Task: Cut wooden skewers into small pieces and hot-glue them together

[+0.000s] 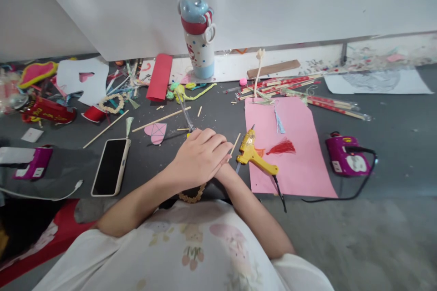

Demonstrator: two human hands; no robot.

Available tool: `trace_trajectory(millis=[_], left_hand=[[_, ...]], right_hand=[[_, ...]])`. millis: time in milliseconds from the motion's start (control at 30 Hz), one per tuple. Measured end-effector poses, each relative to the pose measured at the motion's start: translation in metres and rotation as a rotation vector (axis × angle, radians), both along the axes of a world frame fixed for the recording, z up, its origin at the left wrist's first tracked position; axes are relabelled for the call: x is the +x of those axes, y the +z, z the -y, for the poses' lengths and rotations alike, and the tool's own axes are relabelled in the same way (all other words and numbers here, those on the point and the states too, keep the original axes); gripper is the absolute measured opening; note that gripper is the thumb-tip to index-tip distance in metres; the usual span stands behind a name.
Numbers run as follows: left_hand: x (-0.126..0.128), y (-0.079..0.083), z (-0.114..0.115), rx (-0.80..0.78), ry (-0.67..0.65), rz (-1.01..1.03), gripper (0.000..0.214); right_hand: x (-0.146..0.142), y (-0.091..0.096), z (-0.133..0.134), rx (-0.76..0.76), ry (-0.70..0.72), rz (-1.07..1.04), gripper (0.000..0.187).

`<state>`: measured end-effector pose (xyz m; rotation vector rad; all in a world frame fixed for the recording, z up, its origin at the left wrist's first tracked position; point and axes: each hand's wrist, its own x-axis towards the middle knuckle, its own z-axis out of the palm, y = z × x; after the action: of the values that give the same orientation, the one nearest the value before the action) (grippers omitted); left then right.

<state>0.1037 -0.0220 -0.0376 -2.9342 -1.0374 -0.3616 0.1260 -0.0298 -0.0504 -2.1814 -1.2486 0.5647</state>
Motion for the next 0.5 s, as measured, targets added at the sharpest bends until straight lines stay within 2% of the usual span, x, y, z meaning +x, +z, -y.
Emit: trace_trajectory(millis=[67,167,267,367,500], left_hand=[[0.001,0.0,-0.001,-0.006,0.005,0.002,0.021],[0.004,0.0,0.0,-0.021,0.012,-0.014,0.022],[0.008,-0.001,0.001,-0.033,0.02,-0.033,0.022],[0.012,-0.003,0.001,-0.03,0.032,-0.04,0.021],[0.01,-0.001,0.001,-0.061,0.004,-0.032,0.021]], right_hand=[[0.008,-0.005,0.002,0.012,0.06,0.046,0.024],[0.028,-0.015,0.007,0.142,0.195,0.079,0.021],[0.04,-0.02,0.008,0.109,0.246,0.081,0.018],[0.034,-0.015,0.004,-0.004,0.209,0.083,0.015],[0.012,-0.01,0.0,-0.014,0.026,0.117,0.023]])
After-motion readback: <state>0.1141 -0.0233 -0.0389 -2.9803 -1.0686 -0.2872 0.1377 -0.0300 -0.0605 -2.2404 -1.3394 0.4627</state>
